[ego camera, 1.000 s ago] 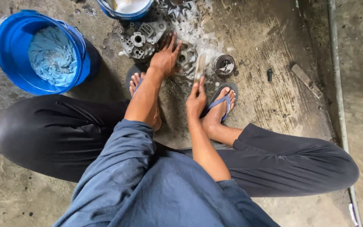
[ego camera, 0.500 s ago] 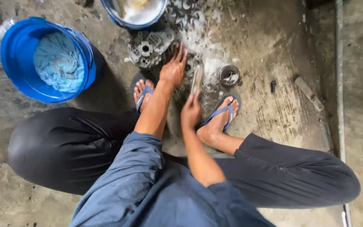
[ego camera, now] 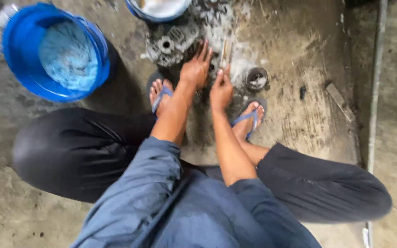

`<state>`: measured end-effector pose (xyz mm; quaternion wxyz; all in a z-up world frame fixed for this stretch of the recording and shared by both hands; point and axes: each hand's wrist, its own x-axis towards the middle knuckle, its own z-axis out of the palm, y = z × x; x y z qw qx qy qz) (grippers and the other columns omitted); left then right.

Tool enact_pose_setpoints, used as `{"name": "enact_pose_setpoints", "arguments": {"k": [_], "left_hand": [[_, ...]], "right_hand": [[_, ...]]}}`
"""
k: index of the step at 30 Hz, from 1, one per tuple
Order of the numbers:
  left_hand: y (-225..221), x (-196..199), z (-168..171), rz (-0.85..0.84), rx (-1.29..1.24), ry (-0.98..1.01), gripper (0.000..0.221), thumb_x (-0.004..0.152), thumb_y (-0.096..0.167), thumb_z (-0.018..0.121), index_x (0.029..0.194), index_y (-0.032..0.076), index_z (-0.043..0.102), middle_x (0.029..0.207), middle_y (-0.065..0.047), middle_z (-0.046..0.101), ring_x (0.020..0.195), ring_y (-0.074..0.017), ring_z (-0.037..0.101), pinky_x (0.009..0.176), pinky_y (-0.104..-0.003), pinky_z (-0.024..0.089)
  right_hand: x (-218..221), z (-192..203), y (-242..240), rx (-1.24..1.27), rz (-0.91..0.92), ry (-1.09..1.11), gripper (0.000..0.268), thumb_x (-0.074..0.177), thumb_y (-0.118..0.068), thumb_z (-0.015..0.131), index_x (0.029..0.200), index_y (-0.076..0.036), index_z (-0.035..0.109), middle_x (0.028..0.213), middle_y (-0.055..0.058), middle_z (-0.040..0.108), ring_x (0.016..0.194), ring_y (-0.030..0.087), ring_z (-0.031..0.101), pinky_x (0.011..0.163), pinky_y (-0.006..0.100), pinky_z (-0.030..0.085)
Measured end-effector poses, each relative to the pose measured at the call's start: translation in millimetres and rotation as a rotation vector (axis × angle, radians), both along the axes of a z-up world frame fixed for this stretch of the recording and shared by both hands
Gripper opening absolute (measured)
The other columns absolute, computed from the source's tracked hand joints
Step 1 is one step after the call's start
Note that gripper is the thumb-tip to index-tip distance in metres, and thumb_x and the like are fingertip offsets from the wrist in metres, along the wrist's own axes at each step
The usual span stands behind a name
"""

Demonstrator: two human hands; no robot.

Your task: Cleaning various metal engine components using soapy water and a brush on a workshop floor.

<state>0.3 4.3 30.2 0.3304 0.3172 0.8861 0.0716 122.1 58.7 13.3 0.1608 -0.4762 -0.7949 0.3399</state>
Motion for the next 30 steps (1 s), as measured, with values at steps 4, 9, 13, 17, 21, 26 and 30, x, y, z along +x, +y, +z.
{"name": "enact_pose_setpoints", "arguments": {"k": [4,9,13,17,21,26,30], "left_hand": [[2,3,-7,-0.007,0.015,-0.014,0.109,0.081,0.025,0.087,0.164,0.009,0.019,0.173,-0.013,-0.005,0.16,-0.0323,0.011,0.105,-0.055,0.057],[7,-2,-16,-0.039,0.031,0.007,0.095,0.089,0.023,0.076,0.164,0.007,0.019,0.173,-0.013,-0.003,0.16,-0.0317,0.009,0.109,-0.051,0.054],[0,3,-12,-0.016,0.064,0.105,0.077,0.099,0.01,0.061,0.165,0.005,0.021,0.173,-0.014,0.0,0.159,-0.0341,0.018,0.099,-0.049,0.059],[-3,5,25,-0.015,0.042,-0.027,0.084,0.095,0.017,0.065,0.164,0.006,0.017,0.173,-0.014,-0.008,0.16,-0.0337,0.004,0.104,-0.052,0.056],[1,-2,-27,-0.031,0.089,0.138,0.081,0.095,0.018,0.064,0.164,0.005,0.022,0.172,-0.014,0.0,0.159,-0.0334,0.01,0.098,-0.05,0.057],[5,-3,-32,-0.003,0.176,0.247,0.081,0.085,0.004,0.059,0.16,0.006,0.03,0.171,-0.013,0.011,0.157,-0.0299,0.019,0.087,-0.048,0.061],[5,3,-16,-0.03,0.027,0.05,0.091,0.091,0.012,0.064,0.166,0.007,0.013,0.171,-0.009,-0.008,0.158,-0.0299,-0.001,0.084,-0.047,0.06]], "right_hand": [[77,16,-43,0.109,0.012,-0.174,0.043,0.105,-0.044,0.058,0.147,-0.032,0.059,0.101,0.015,0.078,0.088,0.037,0.074,0.079,0.05,0.059],[19,-33,14,0.034,-0.074,-0.057,0.04,0.101,-0.05,0.064,0.136,-0.032,0.068,0.093,0.015,0.078,0.088,0.037,0.074,0.078,0.049,0.057],[15,-5,4,0.044,-0.002,0.05,0.035,0.106,-0.041,0.06,0.134,-0.022,0.068,0.09,0.012,0.079,0.086,0.032,0.076,0.076,0.044,0.06],[77,-6,-38,-0.1,-0.029,0.009,0.04,0.103,-0.032,0.063,0.139,-0.016,0.067,0.12,0.017,0.073,0.106,0.033,0.072,0.089,0.042,0.058],[7,-16,3,-0.125,0.018,0.172,0.043,0.107,-0.038,0.056,0.138,-0.009,0.065,0.133,0.016,0.066,0.121,0.028,0.066,0.098,0.036,0.054],[48,-7,-21,0.048,0.042,-0.033,0.046,0.107,-0.047,0.049,0.146,-0.025,0.058,0.107,0.016,0.078,0.087,0.03,0.076,0.07,0.038,0.054],[33,-8,1,0.09,0.046,-0.018,0.048,0.105,-0.042,0.054,0.143,-0.014,0.061,0.11,0.019,0.076,0.096,0.037,0.073,0.074,0.041,0.054]]}}
